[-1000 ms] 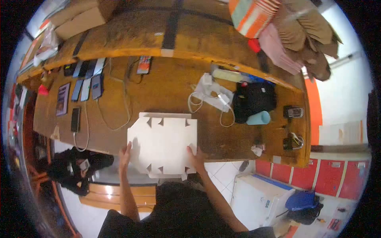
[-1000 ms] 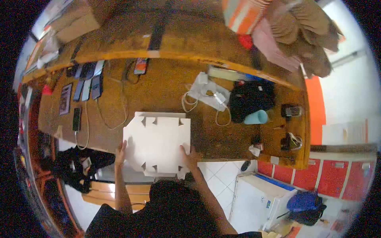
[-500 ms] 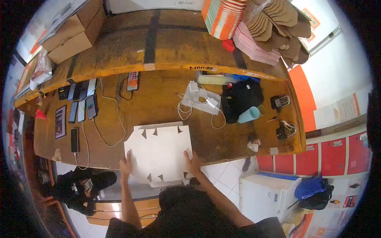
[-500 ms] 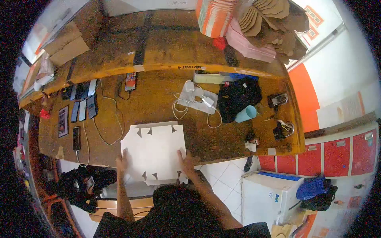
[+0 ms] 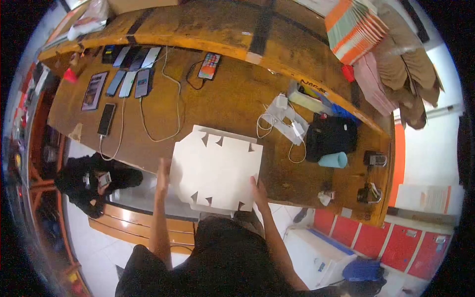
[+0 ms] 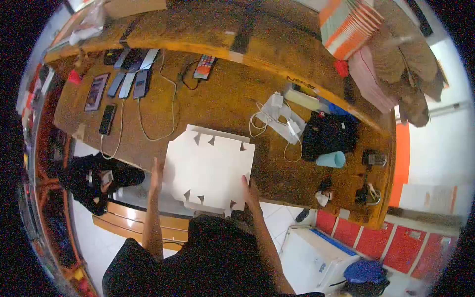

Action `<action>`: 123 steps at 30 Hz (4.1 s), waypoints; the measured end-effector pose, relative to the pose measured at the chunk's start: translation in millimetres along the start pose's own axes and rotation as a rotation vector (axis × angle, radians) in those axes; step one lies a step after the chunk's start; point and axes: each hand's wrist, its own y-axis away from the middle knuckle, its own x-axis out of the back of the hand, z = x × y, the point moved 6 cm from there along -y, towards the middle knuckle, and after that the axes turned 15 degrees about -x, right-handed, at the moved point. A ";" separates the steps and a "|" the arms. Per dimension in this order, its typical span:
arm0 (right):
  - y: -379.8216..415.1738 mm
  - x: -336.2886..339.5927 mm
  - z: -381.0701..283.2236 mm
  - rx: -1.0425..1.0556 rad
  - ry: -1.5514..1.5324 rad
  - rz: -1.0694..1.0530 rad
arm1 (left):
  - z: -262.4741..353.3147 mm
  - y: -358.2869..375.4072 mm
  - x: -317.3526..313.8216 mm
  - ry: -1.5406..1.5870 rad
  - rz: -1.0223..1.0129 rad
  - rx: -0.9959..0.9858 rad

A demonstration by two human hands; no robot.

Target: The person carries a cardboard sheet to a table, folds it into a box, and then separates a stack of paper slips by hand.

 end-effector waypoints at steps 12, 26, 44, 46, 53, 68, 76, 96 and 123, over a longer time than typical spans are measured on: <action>-37.3 -2.3 -218.5 0.560 0.071 -0.134 | -82.9 169.2 -78.3 0.418 0.004 0.056; -112.6 -97.0 -264.3 0.576 0.851 -0.466 | -114.3 180.0 -145.1 0.694 0.499 -0.044; -114.9 -87.5 -217.9 0.438 0.857 -0.925 | -192.1 181.4 -108.9 0.469 0.686 -0.046; -25.9 -34.4 -269.0 0.496 0.905 -0.901 | -110.1 189.4 -132.7 0.530 0.710 -0.055; 39.3 41.2 -333.2 0.528 0.733 -0.873 | 100.9 227.1 -151.7 0.588 0.729 -0.232; 50.4 237.5 -615.5 0.390 0.513 -0.862 | 321.5 65.6 -301.1 0.700 0.412 -0.389; -34.9 253.7 -716.8 0.316 0.373 -0.656 | 359.7 -59.8 -377.6 0.733 0.374 -0.276; -183.5 216.6 -783.6 0.246 0.353 -0.652 | 359.5 -141.9 -376.1 0.139 0.057 -0.345; 57.0 270.5 -735.6 1.605 0.716 0.500 | 406.5 -85.3 -324.0 -0.615 -0.054 -0.524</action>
